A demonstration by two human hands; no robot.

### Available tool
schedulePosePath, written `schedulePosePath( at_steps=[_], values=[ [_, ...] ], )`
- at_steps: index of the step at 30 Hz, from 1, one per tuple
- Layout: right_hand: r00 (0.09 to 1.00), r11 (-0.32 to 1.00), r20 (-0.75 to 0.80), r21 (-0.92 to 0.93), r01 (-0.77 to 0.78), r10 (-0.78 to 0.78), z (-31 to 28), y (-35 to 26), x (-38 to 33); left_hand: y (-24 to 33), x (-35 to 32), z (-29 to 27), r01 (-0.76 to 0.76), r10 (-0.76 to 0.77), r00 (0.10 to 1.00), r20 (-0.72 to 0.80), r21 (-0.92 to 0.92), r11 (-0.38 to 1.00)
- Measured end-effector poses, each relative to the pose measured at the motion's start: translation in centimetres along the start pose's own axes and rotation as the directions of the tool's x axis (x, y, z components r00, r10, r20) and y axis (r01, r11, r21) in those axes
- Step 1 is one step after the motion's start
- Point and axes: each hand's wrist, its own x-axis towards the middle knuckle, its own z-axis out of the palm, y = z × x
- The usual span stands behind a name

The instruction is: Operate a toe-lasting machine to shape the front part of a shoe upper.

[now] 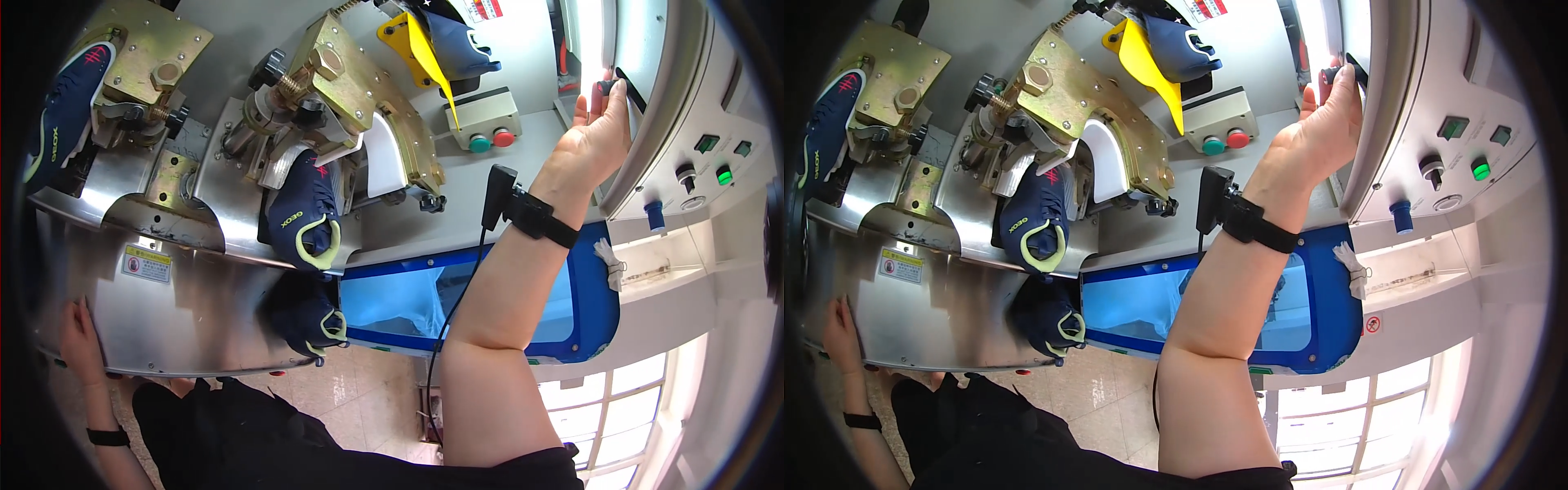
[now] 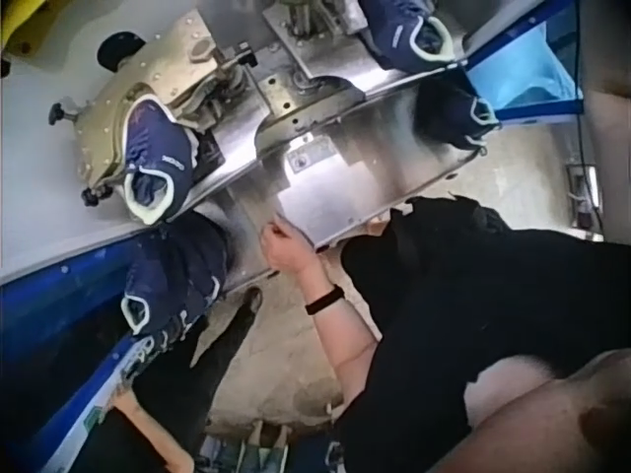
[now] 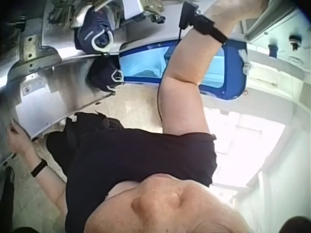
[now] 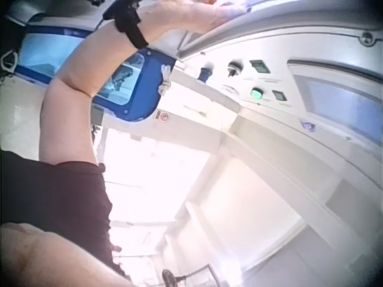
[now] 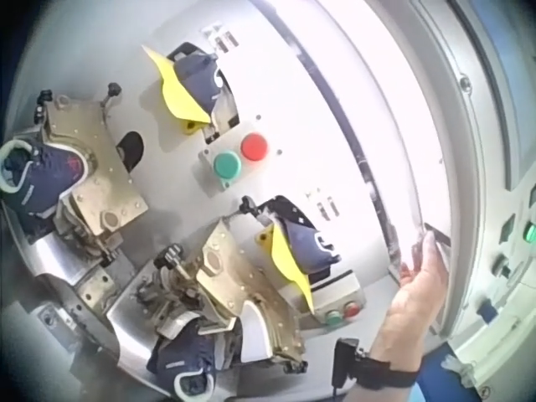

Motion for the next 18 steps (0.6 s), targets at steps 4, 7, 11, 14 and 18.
schedulePosePath(
  at_steps=[4,7,11,14,18],
  values=[
    [0.999,1.000,-0.032,0.004,-0.007,0.007,0.3,-0.3,-0.2,-0.2,0.1,0.4,-0.069,0.068,0.997,-0.035,-0.039,0.997],
    [1.000,1.000,-0.024,-0.027,0.012,-0.013,0.1,-0.3,-0.2,0.2,0.1,0.0,-0.069,0.068,0.997,-0.021,-0.032,0.997],
    [1.000,1.000,0.006,-0.011,0.014,-0.014,0.2,-0.4,-0.4,-0.6,0.0,0.5,-0.122,0.121,0.991,-0.062,-0.011,0.992],
    [0.998,0.998,-0.039,0.041,-0.052,0.053,-0.3,-0.1,-0.1,0.8,-0.1,-1.3,-0.099,0.099,0.995,-0.004,-0.011,0.995],
    [1.000,0.997,-0.009,0.076,0.005,-0.004,-1.3,-1.0,1.2,2.6,0.6,-1.7,-0.091,0.092,0.996,-0.008,0.124,0.988]
  ],
)
